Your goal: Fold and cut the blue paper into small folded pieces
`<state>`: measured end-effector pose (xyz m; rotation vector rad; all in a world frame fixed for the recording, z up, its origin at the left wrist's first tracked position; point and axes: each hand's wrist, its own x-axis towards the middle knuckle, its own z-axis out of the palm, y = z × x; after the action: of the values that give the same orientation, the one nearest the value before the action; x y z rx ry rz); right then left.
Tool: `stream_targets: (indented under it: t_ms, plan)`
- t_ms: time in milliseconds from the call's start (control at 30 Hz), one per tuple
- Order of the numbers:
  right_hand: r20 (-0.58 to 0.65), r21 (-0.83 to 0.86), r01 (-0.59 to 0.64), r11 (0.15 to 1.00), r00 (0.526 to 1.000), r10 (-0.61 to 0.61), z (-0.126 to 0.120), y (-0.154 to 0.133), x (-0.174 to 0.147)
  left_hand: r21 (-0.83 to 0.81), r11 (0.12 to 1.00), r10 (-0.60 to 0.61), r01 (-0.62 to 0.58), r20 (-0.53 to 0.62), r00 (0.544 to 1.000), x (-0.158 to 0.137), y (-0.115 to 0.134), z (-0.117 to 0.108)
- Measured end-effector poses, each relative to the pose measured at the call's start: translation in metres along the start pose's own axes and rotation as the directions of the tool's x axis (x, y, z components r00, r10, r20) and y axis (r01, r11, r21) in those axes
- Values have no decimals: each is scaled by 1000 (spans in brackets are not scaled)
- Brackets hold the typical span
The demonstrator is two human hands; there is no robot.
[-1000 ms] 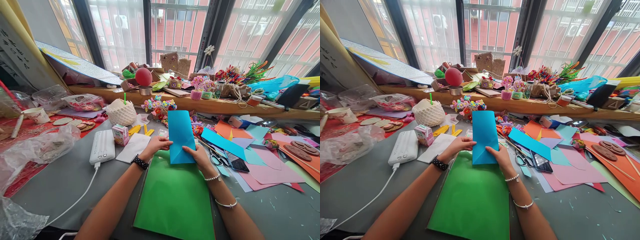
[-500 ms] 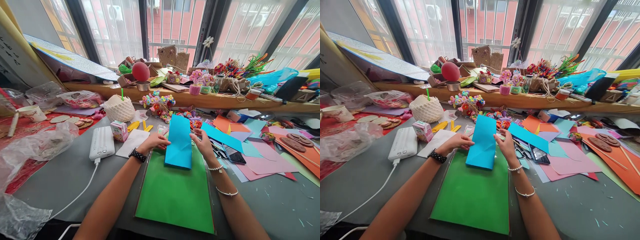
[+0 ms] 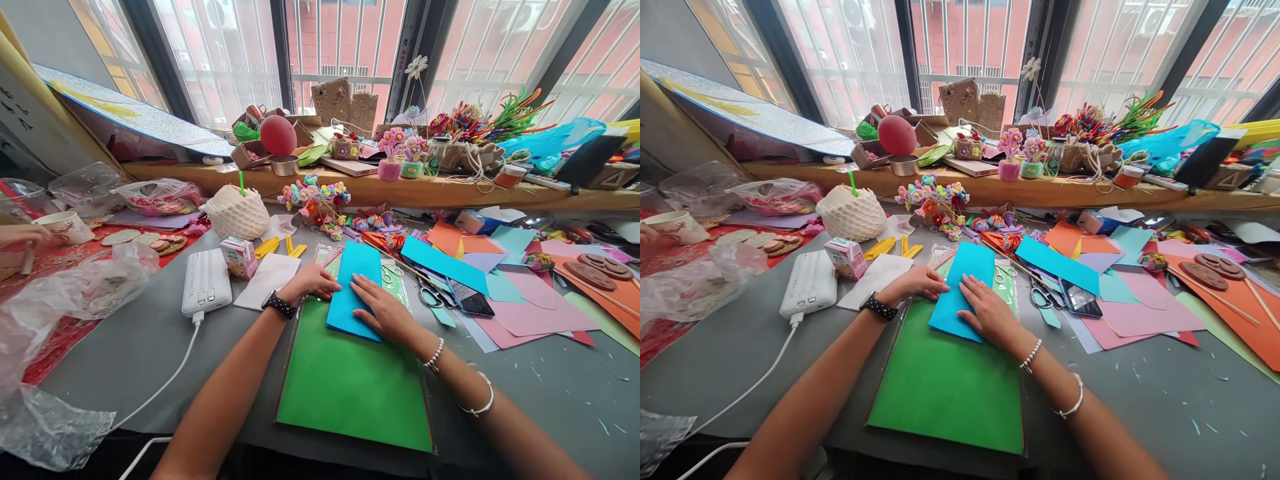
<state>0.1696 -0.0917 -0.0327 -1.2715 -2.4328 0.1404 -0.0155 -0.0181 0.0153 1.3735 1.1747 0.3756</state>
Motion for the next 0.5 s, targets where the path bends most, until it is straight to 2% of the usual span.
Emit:
stream_targets:
  t_ms: [233, 500]
  plan:
    - [126, -32, 26, 999, 992, -22, -1, -4, -4, 24, 999, -29, 30, -8, 1000, 1, 1, 1]
    - [138, -81, 39, 996, 990, -28, 3, -4, -5, 66, 998, 20, -20, -7, 1000, 2, -4, 0]
